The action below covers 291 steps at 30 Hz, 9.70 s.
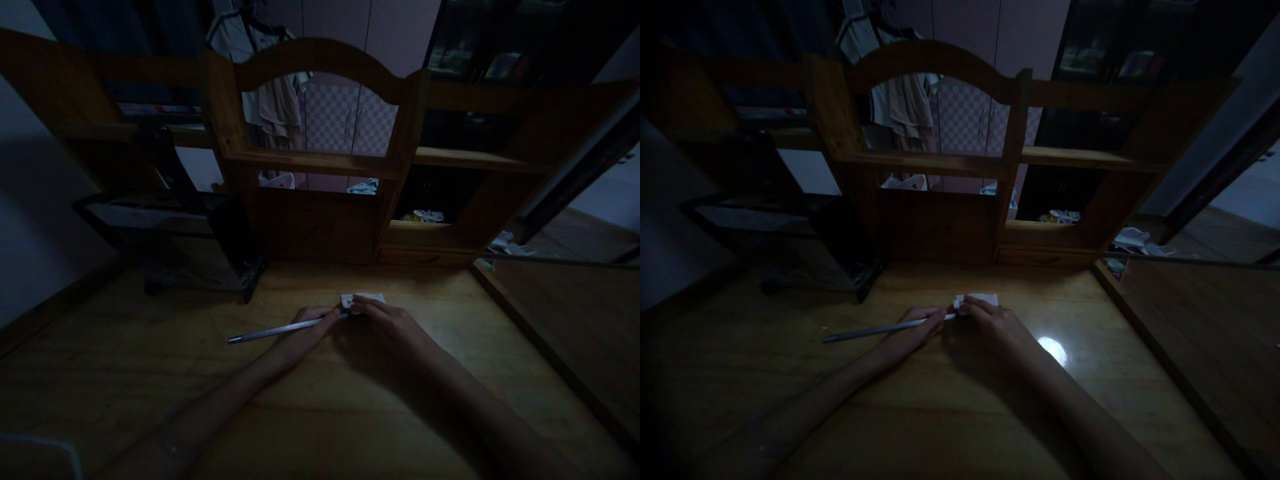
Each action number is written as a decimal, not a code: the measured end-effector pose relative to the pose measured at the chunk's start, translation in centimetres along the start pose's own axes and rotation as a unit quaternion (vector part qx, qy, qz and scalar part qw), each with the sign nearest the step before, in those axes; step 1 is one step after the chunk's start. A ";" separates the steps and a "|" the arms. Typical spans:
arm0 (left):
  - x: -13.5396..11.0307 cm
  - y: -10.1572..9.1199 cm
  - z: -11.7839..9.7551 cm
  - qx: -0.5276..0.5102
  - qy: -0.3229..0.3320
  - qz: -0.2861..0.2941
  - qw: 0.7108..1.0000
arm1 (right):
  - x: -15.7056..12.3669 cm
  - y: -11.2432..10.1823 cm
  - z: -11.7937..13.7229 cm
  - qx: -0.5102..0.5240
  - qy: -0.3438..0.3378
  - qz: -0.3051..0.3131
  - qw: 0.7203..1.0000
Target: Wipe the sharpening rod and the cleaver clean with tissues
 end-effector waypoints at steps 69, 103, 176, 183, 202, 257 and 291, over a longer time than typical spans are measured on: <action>-0.1 -0.4 -0.3 0.017 0.043 -0.030 0.998 | -0.5 0.3 0.7 -0.026 -0.057 -0.003 0.998; -0.4 -0.5 -0.9 0.043 0.018 -0.025 0.999 | -0.3 -1.0 -0.8 -0.002 -0.004 -0.049 0.999; -0.3 -0.4 -0.9 0.042 0.038 -0.025 0.998 | -0.3 -1.7 -1.7 -0.022 0.016 -0.057 0.998; -0.3 -0.4 -0.9 0.045 0.053 -0.029 0.997 | -0.4 -1.4 0.5 0.057 -0.042 -0.068 0.995; -0.3 -0.5 -0.8 0.031 0.030 -0.022 0.999 | -0.1 -0.5 -0.2 0.012 -0.017 -0.012 1.000; 0.3 0.6 0.7 -0.121 -0.015 0.039 0.992 | -0.4 -0.3 1.1 0.002 -0.051 -0.012 0.999; 0.3 0.1 0.3 -0.048 0.018 0.016 0.999 | -0.3 -0.6 -0.5 -0.027 -0.008 -0.005 1.000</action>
Point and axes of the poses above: each hand's wrist, its own x-axis towards the middle knuckle, its own y-axis out of the palm, z = x × y, the point moved 8 cm from there along x, towards the middle knuckle, and after that the axes turned 15 degrees about x, right-handed, at the moved point
